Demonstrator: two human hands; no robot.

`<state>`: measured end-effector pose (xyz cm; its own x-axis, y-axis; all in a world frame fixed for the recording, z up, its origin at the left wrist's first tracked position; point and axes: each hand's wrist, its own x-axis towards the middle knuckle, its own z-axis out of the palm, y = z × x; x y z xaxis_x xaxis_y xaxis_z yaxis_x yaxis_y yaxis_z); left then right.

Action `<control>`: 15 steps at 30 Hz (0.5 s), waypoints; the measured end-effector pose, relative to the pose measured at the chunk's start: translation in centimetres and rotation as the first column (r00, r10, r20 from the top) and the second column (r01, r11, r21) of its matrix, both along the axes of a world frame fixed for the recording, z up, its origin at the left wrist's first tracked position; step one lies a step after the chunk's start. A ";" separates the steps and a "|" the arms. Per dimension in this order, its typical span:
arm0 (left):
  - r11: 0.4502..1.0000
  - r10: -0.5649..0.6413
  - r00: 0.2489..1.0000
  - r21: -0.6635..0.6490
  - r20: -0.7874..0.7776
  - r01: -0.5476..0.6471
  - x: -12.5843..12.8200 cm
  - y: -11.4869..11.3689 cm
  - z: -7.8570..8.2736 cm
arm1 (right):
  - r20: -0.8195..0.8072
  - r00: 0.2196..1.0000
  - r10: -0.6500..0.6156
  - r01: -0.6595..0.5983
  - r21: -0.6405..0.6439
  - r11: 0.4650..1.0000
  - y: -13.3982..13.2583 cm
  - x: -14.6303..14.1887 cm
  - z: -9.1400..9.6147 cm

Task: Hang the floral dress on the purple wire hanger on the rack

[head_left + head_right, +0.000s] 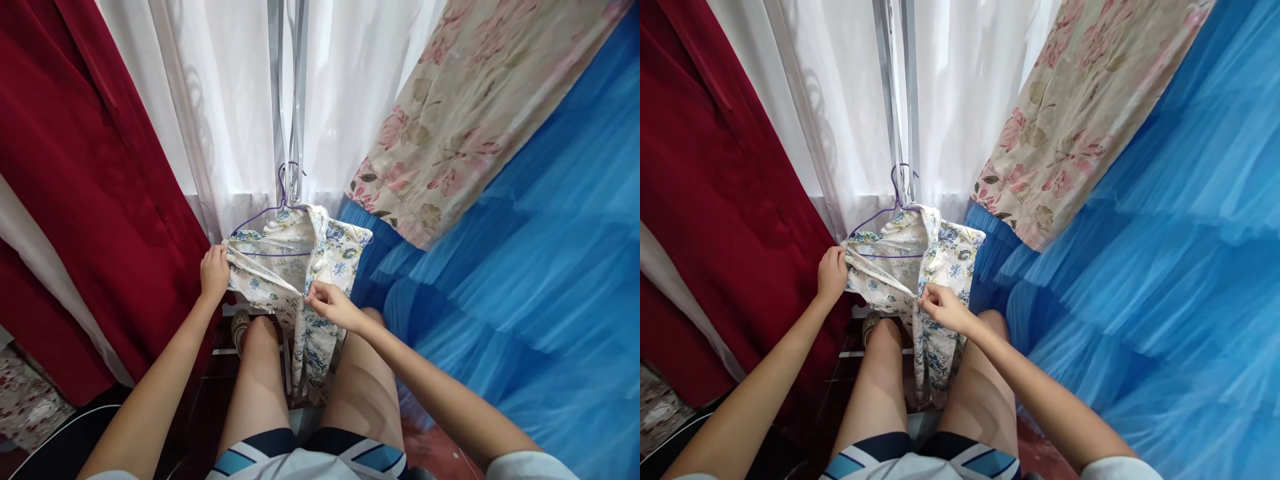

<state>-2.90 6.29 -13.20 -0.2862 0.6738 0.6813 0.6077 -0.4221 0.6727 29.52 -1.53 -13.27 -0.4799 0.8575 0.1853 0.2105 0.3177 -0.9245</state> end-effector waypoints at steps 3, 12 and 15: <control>1.000 0.009 0.994 -0.003 -0.105 -0.010 -0.1 -0.7 0.0 | -0.023 1.000 -0.002 0.001 -0.024 1.000 -0.4 0.3 -0.5; 0.991 -0.018 0.995 0.136 0.099 0.004 -0.3 -1.0 3.3 | -0.095 0.995 0.015 -0.024 -0.095 0.995 -1.2 -1.0 -2.8; 0.982 -0.187 0.887 0.078 0.423 0.170 -1.2 -0.3 3.7 | -0.122 0.993 0.003 -0.016 -0.111 0.994 -1.2 -1.0 -3.4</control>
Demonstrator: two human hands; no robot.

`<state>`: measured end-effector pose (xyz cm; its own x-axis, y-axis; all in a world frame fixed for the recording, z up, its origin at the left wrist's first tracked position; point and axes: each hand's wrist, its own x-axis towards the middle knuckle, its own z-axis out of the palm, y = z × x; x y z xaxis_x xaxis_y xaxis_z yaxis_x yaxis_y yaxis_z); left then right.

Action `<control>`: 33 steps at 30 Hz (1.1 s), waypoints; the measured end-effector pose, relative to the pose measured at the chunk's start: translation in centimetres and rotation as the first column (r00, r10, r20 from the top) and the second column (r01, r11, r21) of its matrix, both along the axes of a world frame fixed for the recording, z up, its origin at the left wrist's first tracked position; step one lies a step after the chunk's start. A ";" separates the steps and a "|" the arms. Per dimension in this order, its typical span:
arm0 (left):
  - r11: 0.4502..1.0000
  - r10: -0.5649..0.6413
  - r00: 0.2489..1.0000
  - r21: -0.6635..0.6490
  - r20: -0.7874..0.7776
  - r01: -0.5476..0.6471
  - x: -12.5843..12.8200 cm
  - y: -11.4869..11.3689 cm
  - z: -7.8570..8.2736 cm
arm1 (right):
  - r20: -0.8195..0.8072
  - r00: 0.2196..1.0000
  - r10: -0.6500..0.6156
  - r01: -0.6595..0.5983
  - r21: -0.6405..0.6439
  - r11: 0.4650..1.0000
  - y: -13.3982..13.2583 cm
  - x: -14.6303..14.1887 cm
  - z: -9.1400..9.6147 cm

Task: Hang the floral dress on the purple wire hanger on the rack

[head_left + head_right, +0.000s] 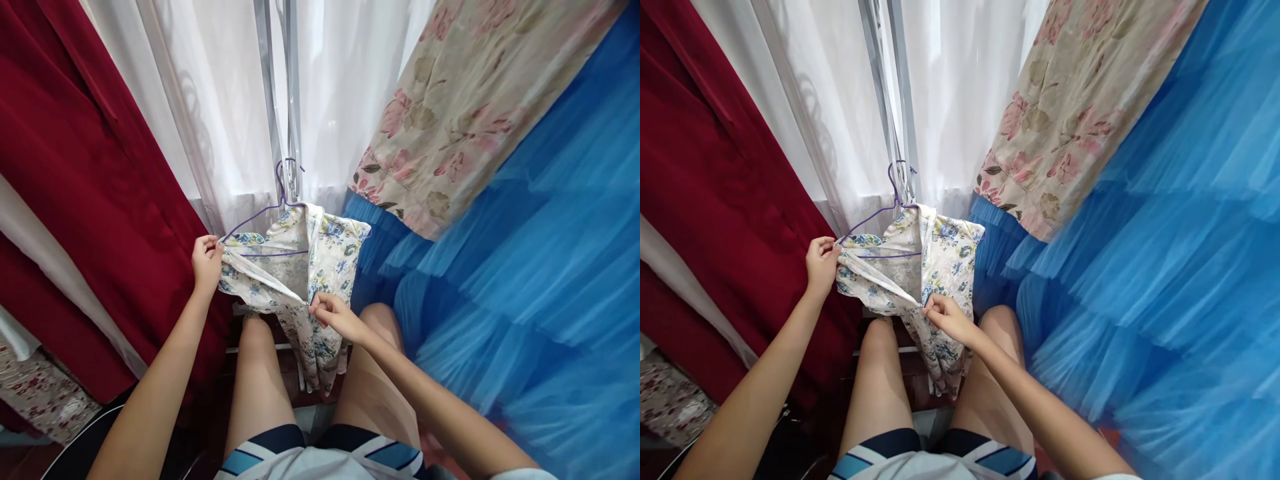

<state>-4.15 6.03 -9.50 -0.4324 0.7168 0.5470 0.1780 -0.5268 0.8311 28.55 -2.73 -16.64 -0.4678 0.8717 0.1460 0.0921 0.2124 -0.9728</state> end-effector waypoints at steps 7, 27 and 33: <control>0.939 -0.139 0.953 -0.270 0.270 0.214 -1.3 -0.1 -2.0 | 0.022 1.000 0.018 -0.017 -0.027 0.999 -0.1 1.1 -0.4; 0.586 -0.747 0.644 -0.295 0.163 0.754 14.7 -12.0 0.7 | -0.224 0.872 0.435 -0.485 -0.269 0.832 -4.7 1.1 4.2; 0.466 -0.883 0.437 -0.431 -0.172 0.773 14.3 -12.7 -2.3 | -0.229 0.851 0.473 -0.525 -0.362 0.770 -4.4 3.8 6.2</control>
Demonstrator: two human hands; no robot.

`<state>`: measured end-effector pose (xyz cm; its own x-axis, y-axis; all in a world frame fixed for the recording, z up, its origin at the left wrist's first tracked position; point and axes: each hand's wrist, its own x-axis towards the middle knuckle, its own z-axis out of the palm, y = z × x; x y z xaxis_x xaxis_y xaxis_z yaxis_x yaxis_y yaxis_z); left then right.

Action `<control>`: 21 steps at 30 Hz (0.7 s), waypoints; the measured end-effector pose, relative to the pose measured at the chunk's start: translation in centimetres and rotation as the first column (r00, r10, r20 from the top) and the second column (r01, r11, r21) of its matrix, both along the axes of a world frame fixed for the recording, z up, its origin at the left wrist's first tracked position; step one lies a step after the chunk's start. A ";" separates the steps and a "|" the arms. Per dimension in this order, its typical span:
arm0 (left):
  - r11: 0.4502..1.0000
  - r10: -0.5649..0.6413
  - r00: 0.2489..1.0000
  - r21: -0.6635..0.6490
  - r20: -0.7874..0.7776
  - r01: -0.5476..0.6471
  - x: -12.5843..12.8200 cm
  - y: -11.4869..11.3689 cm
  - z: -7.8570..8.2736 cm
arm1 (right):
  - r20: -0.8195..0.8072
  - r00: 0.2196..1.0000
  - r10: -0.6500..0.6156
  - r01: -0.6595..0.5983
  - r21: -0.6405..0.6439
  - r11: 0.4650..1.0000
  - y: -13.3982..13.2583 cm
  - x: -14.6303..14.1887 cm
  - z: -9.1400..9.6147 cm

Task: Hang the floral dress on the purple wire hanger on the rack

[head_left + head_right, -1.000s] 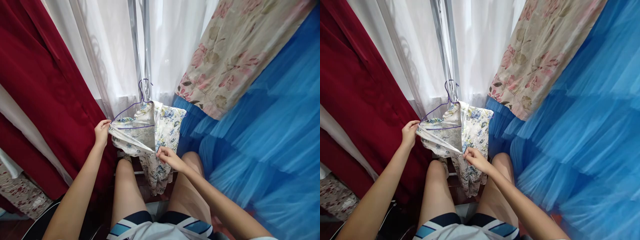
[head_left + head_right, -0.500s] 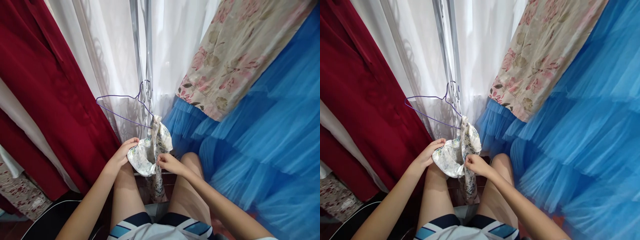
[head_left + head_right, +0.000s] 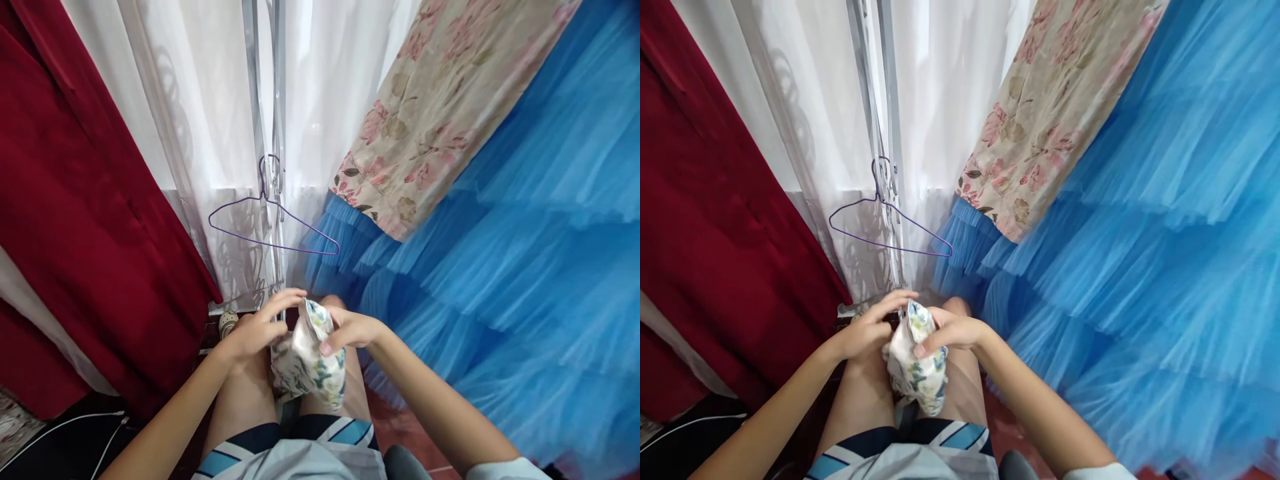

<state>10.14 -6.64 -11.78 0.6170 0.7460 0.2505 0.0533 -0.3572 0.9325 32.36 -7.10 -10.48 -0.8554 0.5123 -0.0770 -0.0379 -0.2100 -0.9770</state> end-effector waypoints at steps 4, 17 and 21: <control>0.981 -0.172 0.980 -0.110 -0.100 0.161 0.7 -1.5 -1.7 | 0.296 0.922 0.248 -0.317 0.214 0.924 0.3 1.4 3.7; 0.872 0.411 0.831 0.426 -0.373 -0.240 -7.5 3.1 -0.1 | -0.087 0.710 -0.699 0.503 0.757 0.416 12.6 7.2 10.9; 0.813 0.502 0.782 0.510 -0.370 -0.280 -9.5 3.5 1.1 | -0.185 0.726 -0.663 0.592 0.659 0.464 16.8 2.8 10.3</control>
<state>0.63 -3.18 -10.63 0.4127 0.8423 0.3468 0.6609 -0.5389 0.5223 35.11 9.67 -0.15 -0.2905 0.8497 0.4400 0.1913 0.5021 -0.8434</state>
